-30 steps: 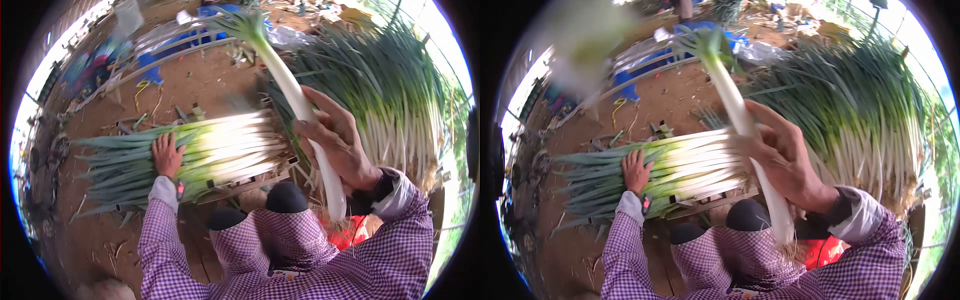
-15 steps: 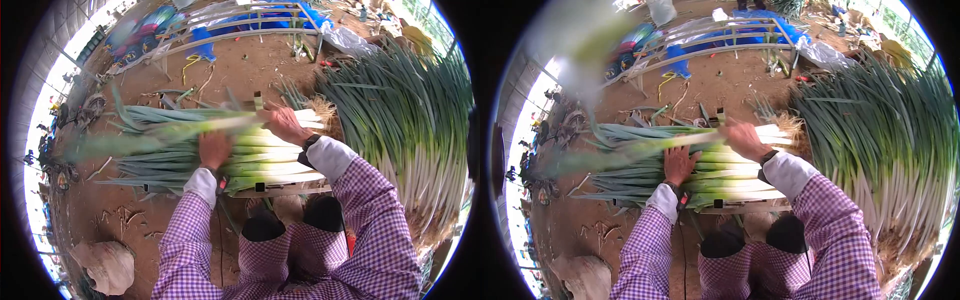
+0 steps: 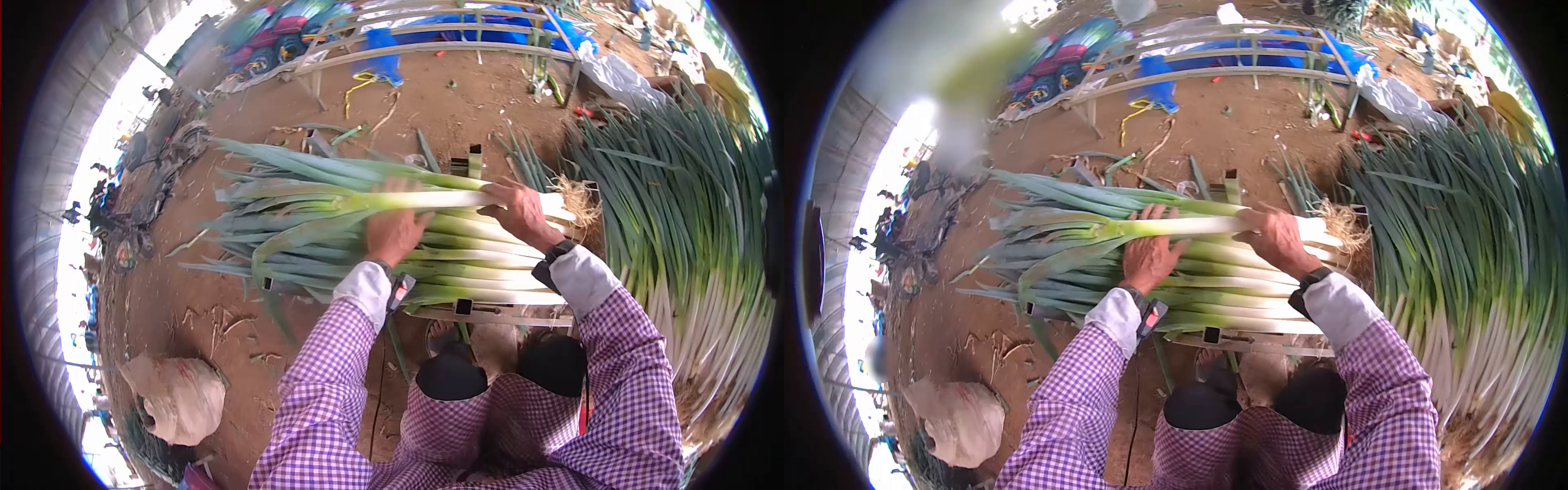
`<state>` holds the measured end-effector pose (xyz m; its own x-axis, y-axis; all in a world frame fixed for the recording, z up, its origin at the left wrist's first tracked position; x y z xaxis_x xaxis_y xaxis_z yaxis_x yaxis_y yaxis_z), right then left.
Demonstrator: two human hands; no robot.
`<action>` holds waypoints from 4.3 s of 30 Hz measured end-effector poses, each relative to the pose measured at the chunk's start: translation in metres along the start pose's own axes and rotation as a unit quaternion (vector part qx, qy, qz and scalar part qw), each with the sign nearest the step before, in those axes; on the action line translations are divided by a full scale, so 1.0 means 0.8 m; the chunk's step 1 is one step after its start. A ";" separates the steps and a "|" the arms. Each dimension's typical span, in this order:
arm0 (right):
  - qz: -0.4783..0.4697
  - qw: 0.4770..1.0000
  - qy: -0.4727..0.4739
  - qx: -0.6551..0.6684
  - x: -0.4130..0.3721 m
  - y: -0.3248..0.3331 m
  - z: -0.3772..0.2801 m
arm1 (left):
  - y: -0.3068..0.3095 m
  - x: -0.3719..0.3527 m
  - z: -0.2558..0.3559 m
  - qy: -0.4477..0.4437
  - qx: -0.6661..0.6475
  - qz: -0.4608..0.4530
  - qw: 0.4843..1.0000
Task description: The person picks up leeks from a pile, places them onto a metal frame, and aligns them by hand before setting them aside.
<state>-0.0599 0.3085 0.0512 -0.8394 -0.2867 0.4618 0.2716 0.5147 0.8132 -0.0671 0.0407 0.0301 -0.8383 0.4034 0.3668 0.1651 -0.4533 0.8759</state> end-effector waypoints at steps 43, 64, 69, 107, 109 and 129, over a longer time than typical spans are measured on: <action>-0.274 0.909 -0.167 0.264 -0.049 0.097 -0.035 | 0.000 -0.008 -0.005 -0.038 0.072 0.004 0.997; -0.341 0.899 -0.136 0.237 -0.037 0.083 -0.054 | 0.004 -0.009 0.000 -0.054 0.055 0.028 0.997; -0.364 0.899 -0.116 0.215 -0.042 0.088 -0.055 | 0.007 -0.006 0.004 -0.008 0.005 -0.016 1.000; 0.048 0.995 -0.081 -0.044 -0.146 -0.018 0.115 | 0.090 -0.044 0.080 -0.027 -0.104 -0.026 0.994; -0.013 0.992 -0.121 -0.017 -0.131 0.018 0.086 | 0.091 -0.009 0.081 -0.110 -0.039 -0.015 0.993; 0.016 0.993 -0.094 -0.063 -0.120 0.032 0.070 | 0.068 0.016 -0.034 0.025 0.011 -0.026 0.999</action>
<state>0.0014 0.3948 0.0075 -0.8992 -0.1094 0.4237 0.3467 0.4125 0.8424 -0.0830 -0.0001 0.0741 -0.8705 0.3855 0.3059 0.1328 -0.4146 0.9003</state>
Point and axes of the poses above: each hand's wrist, its own x-axis towards the middle knuckle, its own y-axis out of the back of the hand, z = x × y, the point moved 3 cm from there along x, towards the middle knuckle, and after that the axes turned 15 degrees about -x, right-handed, at the moved point
